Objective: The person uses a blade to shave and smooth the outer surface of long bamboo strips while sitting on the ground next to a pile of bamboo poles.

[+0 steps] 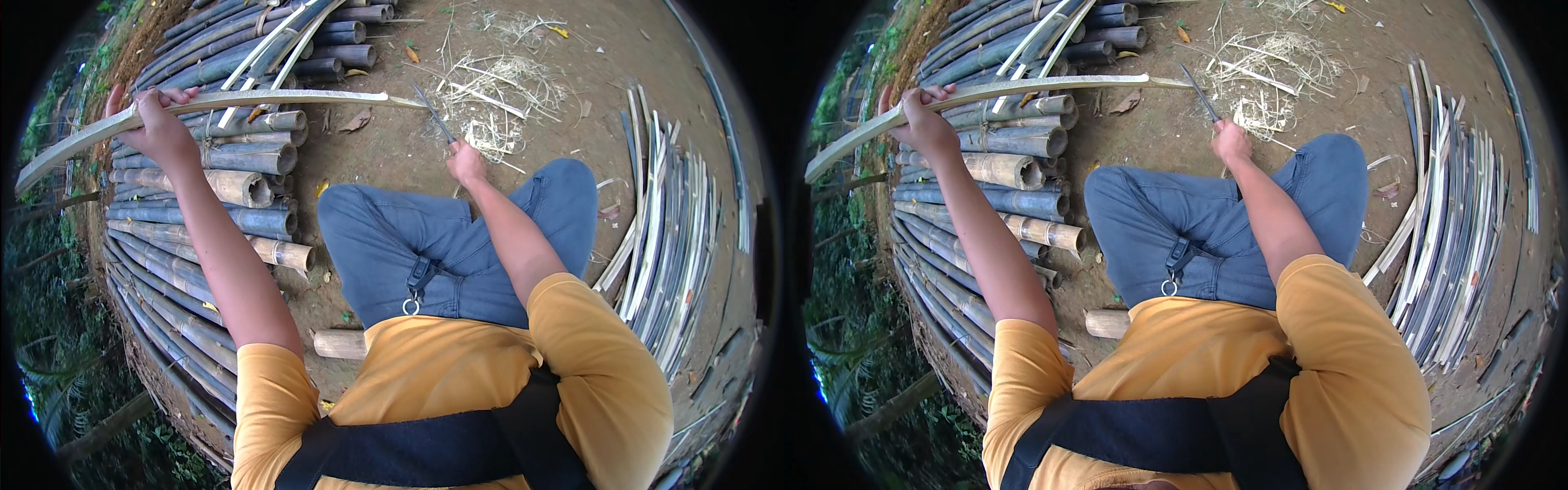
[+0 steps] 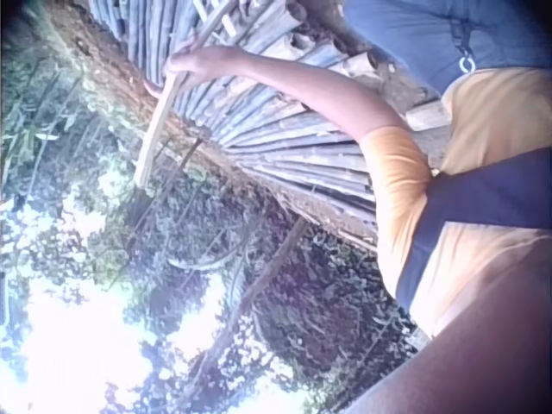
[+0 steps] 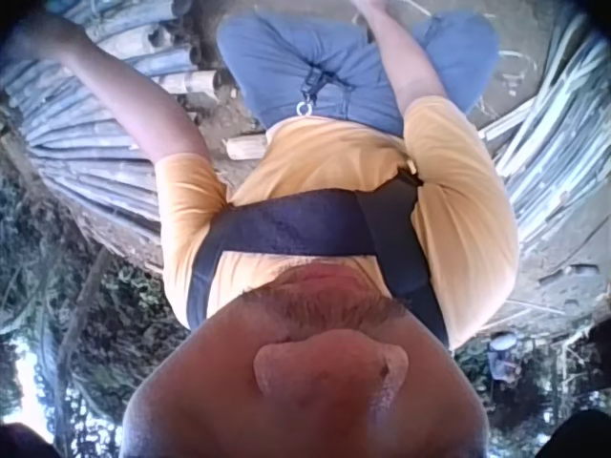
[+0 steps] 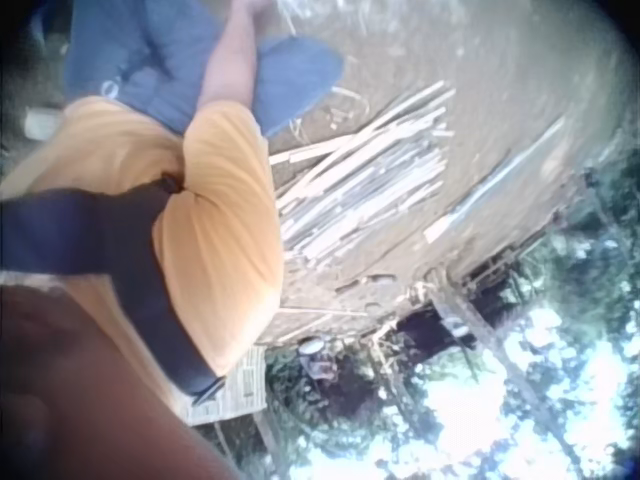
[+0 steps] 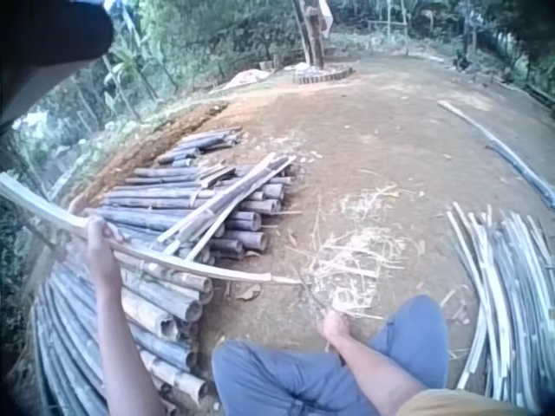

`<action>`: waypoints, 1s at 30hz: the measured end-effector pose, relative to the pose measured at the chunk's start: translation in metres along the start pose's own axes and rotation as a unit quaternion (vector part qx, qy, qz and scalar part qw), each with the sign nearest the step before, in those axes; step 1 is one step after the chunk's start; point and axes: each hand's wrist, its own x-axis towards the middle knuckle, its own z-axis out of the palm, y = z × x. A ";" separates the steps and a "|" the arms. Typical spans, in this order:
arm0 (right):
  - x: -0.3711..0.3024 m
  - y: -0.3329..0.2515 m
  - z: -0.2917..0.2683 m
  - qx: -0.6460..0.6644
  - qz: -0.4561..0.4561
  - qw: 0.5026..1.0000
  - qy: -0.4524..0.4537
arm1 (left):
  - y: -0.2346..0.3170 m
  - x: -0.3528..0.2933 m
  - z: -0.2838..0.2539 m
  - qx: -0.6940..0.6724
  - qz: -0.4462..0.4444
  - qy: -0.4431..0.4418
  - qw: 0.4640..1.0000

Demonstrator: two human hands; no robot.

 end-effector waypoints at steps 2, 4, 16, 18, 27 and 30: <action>0.001 0.011 -0.002 -0.012 0.030 0.999 0.003 | 0.004 -0.002 0.002 -0.002 -0.016 -0.011 1.000; 0.003 0.011 -0.007 -0.014 0.051 0.999 -0.004 | 0.008 -0.003 0.000 0.005 -0.026 -0.035 0.999; -0.057 -0.045 -0.073 0.111 -0.163 0.977 0.080 | 0.022 0.001 -0.005 0.184 0.011 -0.047 0.982; -0.060 -0.041 -0.084 0.102 -0.176 0.977 0.066 | 0.029 -0.003 0.003 0.167 0.004 -0.071 0.983; -0.090 -0.057 -0.120 0.146 -0.222 0.961 0.073 | 0.038 -0.008 0.003 0.146 0.017 -0.156 0.977; -0.085 -0.062 -0.121 0.162 -0.225 0.960 0.038 | 0.044 -0.009 0.009 0.118 0.020 -0.169 0.978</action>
